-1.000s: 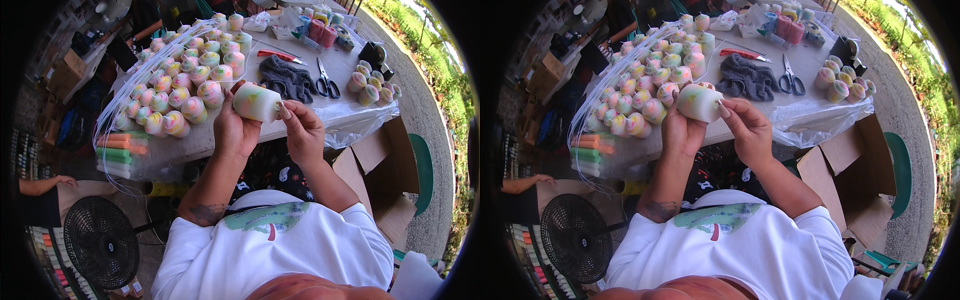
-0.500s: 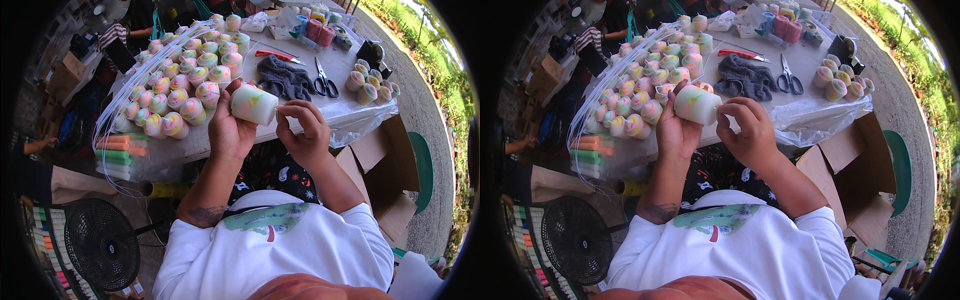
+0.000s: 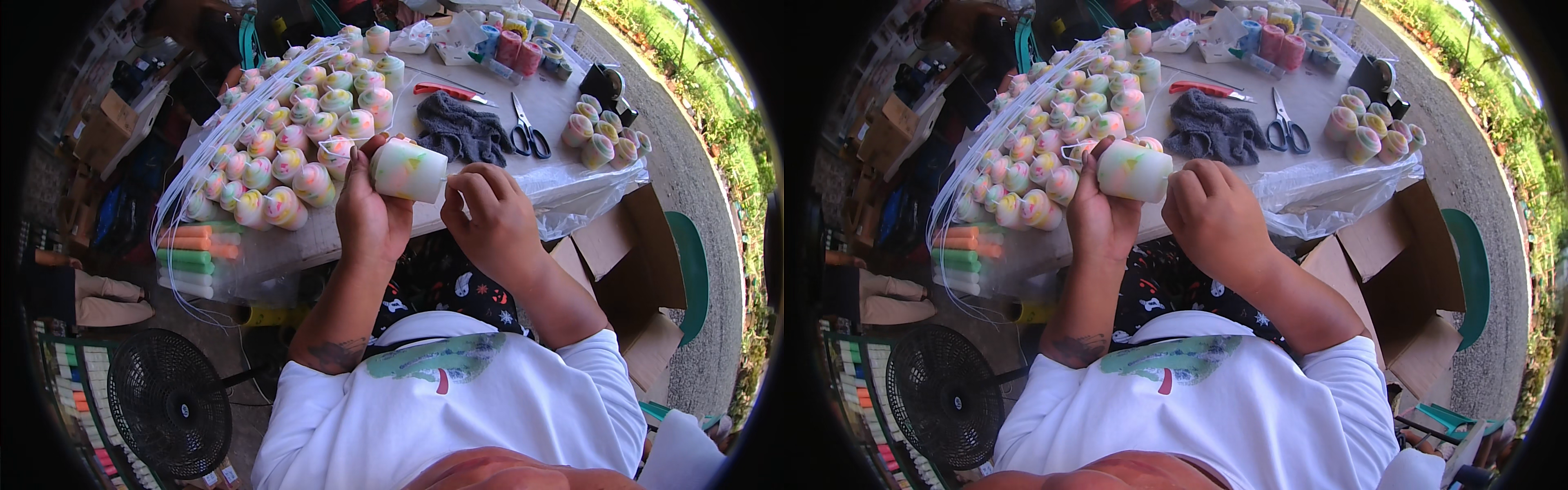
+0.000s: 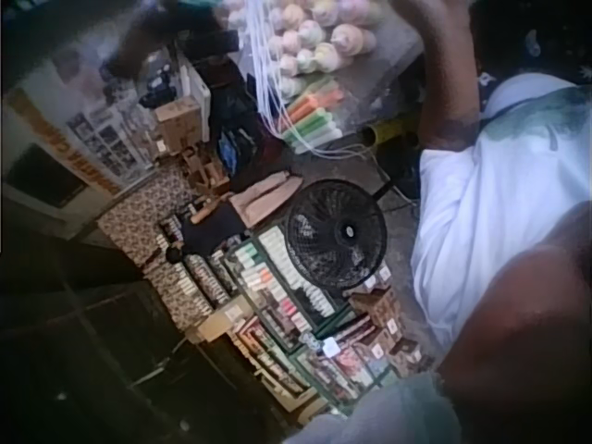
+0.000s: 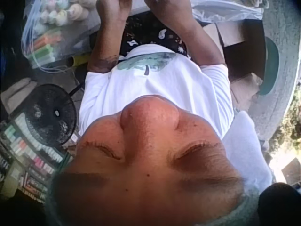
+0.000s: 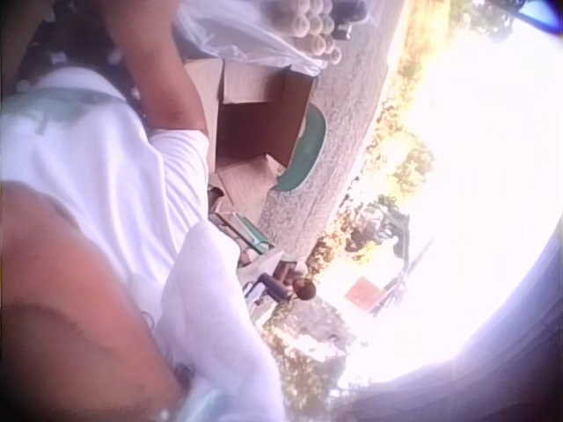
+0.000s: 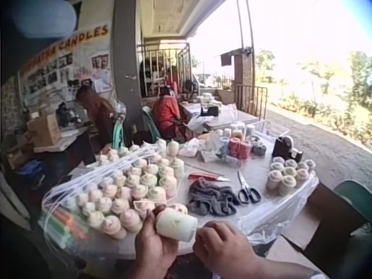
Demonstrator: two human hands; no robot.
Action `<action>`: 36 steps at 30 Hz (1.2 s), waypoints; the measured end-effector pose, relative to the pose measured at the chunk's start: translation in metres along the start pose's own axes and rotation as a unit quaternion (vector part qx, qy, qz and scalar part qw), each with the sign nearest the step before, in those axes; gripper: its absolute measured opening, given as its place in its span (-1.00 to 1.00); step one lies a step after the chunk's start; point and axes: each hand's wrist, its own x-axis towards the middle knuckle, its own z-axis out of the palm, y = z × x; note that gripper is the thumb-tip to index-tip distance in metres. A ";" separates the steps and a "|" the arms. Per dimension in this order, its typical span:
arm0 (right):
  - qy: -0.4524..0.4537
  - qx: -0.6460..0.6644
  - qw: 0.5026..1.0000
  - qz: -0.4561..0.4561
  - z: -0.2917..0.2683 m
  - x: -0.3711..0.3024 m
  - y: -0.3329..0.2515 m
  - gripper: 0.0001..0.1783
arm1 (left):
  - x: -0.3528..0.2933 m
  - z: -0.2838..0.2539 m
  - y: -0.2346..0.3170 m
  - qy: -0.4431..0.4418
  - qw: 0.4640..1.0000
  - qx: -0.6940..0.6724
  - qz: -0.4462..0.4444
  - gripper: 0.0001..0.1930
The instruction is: The person inserts a wick into the top of a small cylindrical candle, ties it, and trims the excess with scissors. They repeat this process for multiple candles, placing finished units on the table.
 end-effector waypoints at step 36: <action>-0.058 0.269 0.961 0.004 0.011 -0.001 0.018 -0.15 | 0.000 -0.007 0.001 -0.009 0.999 0.013 -0.031 -0.56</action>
